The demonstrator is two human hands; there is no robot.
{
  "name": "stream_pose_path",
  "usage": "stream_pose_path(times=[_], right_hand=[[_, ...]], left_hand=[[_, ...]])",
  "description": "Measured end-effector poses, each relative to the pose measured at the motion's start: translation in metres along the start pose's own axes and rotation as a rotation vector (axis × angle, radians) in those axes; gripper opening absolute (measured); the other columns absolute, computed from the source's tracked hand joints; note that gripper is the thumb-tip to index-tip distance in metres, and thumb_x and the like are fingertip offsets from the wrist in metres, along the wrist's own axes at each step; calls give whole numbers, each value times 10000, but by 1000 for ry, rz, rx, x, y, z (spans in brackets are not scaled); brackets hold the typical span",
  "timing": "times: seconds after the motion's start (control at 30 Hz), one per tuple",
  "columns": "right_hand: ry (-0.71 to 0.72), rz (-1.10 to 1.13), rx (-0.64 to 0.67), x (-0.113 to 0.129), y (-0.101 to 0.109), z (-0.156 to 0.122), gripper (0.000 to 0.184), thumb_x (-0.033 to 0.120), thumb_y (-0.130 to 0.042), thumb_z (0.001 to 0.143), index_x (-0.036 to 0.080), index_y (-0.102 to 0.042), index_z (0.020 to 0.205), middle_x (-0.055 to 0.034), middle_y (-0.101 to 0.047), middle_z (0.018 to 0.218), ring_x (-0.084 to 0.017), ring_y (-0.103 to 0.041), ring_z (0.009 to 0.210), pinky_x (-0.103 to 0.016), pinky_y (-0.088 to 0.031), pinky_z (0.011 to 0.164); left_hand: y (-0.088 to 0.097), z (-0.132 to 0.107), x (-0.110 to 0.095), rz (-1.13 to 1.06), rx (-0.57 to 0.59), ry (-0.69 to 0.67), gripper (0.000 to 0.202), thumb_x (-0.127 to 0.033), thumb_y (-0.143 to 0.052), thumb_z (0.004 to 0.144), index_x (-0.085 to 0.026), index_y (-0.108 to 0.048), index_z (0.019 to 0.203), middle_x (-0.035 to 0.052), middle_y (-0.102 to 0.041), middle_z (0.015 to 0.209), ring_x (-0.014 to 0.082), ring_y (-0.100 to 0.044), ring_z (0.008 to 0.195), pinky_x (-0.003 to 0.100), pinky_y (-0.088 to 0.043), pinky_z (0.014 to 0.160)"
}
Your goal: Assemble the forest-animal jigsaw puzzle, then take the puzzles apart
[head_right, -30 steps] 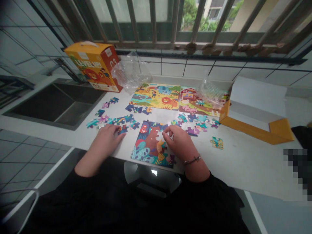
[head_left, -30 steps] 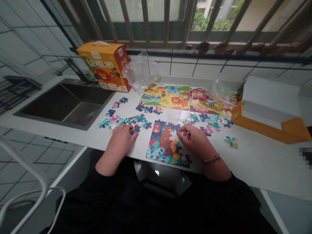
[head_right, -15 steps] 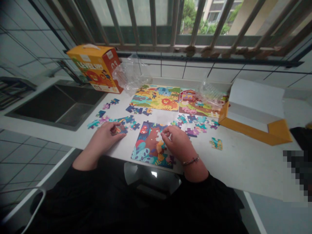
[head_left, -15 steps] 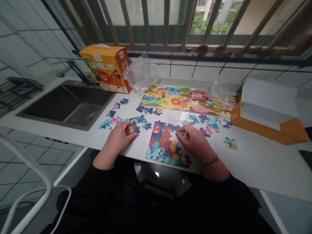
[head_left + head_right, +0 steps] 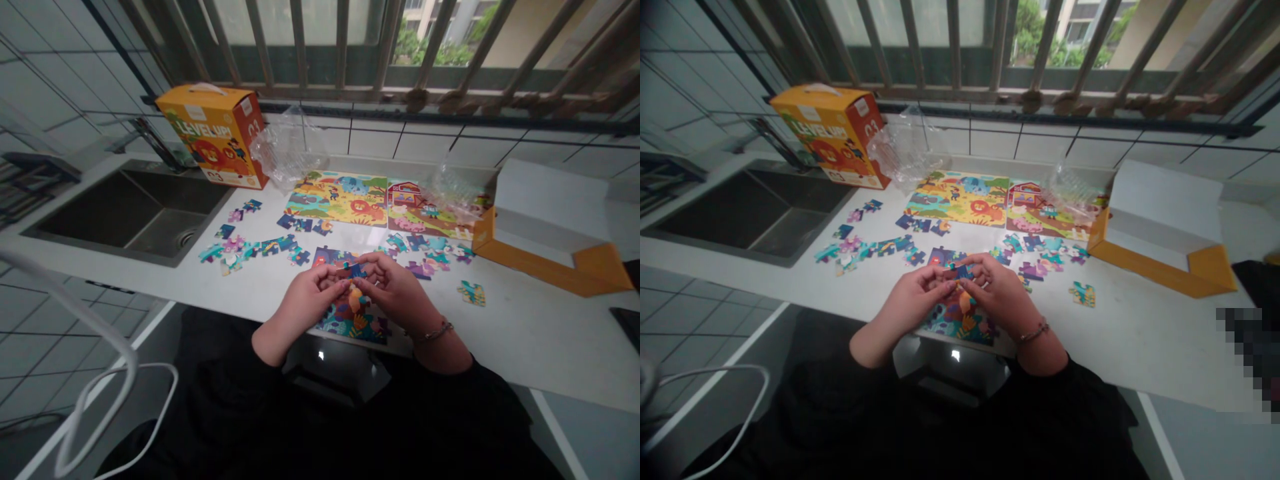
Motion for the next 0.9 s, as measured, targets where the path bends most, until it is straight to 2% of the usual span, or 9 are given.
stream_pose_path(times=[0.07,0.13,0.2,0.27,0.4,0.53,0.73,0.9], right_hand=[[-13,-23,-67,-5,6,2,368,421,-692,977,247,-642,1297,-41,-768,956,-221,-732,807,-349,-579,718],[-49,-77,-142,-11,13,3,362,410,-687,965,228,-635,1274,-13,-717,866,-211,-694,742,-334,-538,669],[-105,-153,-175,-17,15,3,336,375,-686,948,219,-635,1241,16,-667,795,-200,-660,691,-320,-487,633],[-141,-238,-177,-19,13,4,304,324,-685,930,223,-640,1213,32,-648,763,-192,-646,676,-312,-451,631],[-136,-390,-203,-18,9,4,233,318,-705,942,230,-653,1151,51,-624,707,-184,-643,656,-302,-396,620],[-119,-490,-254,-15,8,5,276,454,-763,958,230,-639,1061,54,-598,642,-184,-616,601,-298,-357,594],[-122,-657,-273,-17,5,5,291,498,-734,988,240,-626,1068,31,-617,638,-213,-632,609,-302,-318,594],[-127,-521,-261,-18,5,5,184,417,-650,1009,244,-615,1060,33,-628,640,-205,-640,620,-301,-350,599]], left_hand=[[1,-2,-9,184,-93,-124,293,-389,-711,1012,-228,-741,1255,64,-831,1055,244,-793,929,406,-654,858],[2,-7,-19,418,-159,-302,263,-314,-679,1047,-237,-732,1293,92,-815,1212,264,-774,1103,460,-622,1018],[-2,-14,-23,568,-124,-447,232,-273,-649,1071,-233,-721,1288,112,-789,1319,281,-737,1223,495,-581,1102],[-9,-19,-19,656,-48,-516,189,-265,-644,1076,-222,-718,1244,117,-793,1300,293,-737,1211,502,-593,1060],[-18,-23,-11,792,7,-547,192,-318,-667,1067,-215,-720,1220,124,-796,1254,322,-740,1189,520,-593,999],[-19,-23,-9,828,4,-565,306,-328,-690,1051,-219,-700,1336,139,-753,1395,343,-708,1291,544,-575,1055],[-20,-23,-6,845,13,-573,374,-365,-685,1057,-189,-692,1386,162,-734,1439,359,-693,1310,562,-561,1081],[-20,-22,-6,828,9,-556,354,-360,-679,1060,-211,-699,1380,142,-742,1425,350,-693,1308,550,-554,1082]])
Point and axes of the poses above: each hand's wrist, its own z-axis towards the middle knuckle, its own y-axis out of the back of the hand, x = y × z, the point moved 7 cm from there along z, towards the middle knuckle
